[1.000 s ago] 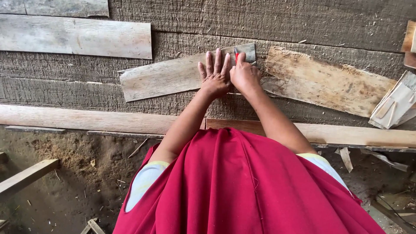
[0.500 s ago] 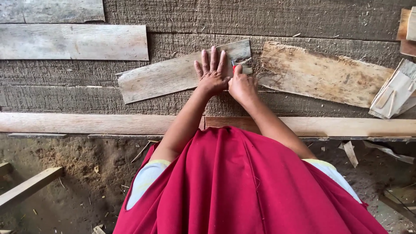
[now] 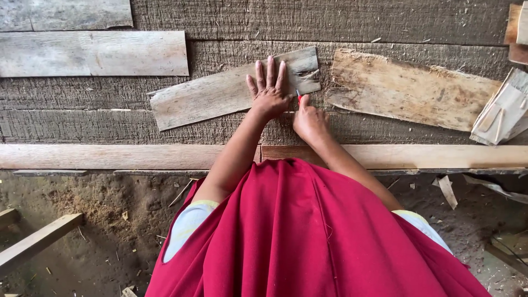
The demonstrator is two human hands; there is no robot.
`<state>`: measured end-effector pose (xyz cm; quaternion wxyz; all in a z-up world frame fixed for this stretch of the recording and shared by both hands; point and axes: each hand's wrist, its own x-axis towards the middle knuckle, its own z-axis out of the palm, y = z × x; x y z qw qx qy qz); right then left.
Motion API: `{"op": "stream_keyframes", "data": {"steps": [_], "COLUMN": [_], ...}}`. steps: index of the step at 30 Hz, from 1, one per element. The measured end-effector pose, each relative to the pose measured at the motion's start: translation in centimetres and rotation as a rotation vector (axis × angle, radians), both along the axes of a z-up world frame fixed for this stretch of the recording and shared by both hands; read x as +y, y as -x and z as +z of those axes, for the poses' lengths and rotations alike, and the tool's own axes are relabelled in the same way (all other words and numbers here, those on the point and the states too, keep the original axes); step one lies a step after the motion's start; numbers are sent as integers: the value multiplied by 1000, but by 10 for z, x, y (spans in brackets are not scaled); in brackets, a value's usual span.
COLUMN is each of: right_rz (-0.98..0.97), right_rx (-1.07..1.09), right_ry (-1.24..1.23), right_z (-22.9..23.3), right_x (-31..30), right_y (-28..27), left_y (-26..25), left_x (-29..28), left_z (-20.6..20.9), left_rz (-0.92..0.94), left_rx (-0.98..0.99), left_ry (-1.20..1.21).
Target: Cutting and fitting thin wood panels together using a utility knife on a rustic wooden structure.
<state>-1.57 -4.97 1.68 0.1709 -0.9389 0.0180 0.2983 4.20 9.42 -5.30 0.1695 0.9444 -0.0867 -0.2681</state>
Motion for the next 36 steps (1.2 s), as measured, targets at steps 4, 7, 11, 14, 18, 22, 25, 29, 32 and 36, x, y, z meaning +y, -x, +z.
{"op": "stream_keyframes", "data": {"steps": [4, 7, 11, 14, 18, 22, 25, 29, 32, 36], "right_rz": [47, 57, 7, -77, -77, -31, 3, -13, -5, 36], "right_rx": [25, 47, 85, 47, -124, -133, -160, -114, -86, -45], "right_ry": [20, 7, -35, -109, -130, -58, -18, -15, 1, 28], "right_z": [10, 19, 26, 30, 19, 0, -2, 4, -11, -15], "right_x": [-2, -3, -14, -14, 1, 8, 13, 17, 14, 11], "right_y": [7, 15, 16, -5, -41, -64, -69, -75, -81, -91], "left_y": [3, 3, 6, 2, 3, 3, 5, 8, 8, 3], "left_x": [1, 2, 0, 0, -3, -3, -3, -3, -4, -5], "left_z": [2, 2, -1, -8, 12, -3, -13, -13, -8, 0], "left_rz": [-13, -11, -14, -12, -3, 12, 38, 39, 36, 25], "left_rx": [-11, 4, 11, 2, 11, -17, -28, -59, -68, -32], "left_ry": [11, -20, -12, -16, -42, -31, 46, 35, 26, -10]}}
